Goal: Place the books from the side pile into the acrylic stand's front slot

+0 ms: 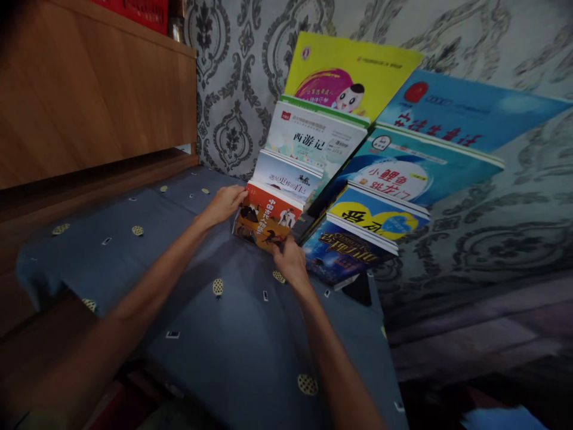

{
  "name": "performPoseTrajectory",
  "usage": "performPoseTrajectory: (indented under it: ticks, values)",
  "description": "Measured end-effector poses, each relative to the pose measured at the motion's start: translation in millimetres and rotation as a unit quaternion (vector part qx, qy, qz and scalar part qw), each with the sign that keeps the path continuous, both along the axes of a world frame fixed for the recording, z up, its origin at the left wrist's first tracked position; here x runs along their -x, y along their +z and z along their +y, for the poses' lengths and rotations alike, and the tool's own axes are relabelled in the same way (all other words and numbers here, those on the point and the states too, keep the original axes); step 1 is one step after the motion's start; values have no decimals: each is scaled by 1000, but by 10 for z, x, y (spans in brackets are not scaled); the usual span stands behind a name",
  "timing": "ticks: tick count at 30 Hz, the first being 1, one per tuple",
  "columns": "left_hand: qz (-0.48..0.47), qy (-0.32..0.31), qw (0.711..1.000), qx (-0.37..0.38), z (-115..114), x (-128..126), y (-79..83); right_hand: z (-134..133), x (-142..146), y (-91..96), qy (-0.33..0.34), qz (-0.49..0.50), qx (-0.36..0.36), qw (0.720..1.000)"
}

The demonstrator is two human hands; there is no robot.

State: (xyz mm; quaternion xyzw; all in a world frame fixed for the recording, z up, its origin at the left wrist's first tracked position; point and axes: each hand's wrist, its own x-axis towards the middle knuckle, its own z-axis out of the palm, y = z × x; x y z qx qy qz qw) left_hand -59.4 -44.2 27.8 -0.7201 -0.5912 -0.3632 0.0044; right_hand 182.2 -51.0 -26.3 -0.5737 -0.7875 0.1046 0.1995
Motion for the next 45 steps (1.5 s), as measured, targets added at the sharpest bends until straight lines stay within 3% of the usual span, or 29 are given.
performPoseTrajectory:
  ticks: [5,8,13,18,25,35,45]
  values:
    - [-3,-29,1000,9,-2,48,5,-62,66,31,-36,-56,-7,998]
    - [-36,-66,997,6,12,103,-17,-77,61,27,-28,-38,-11,999]
    - [-133,-126,983,15,42,205,-68,-75,10,18,5,114,-57,992]
    - [-212,-227,948,65,93,354,-120,-77,38,105,29,301,-53,952]
    - [-298,-186,927,129,119,464,-132,-151,64,254,-3,317,-24,948]
    - [-222,-227,948,11,86,243,-15,-188,174,296,20,338,-40,940]
    - [-176,-183,967,-6,91,219,-22,-204,190,294,24,273,-65,959]
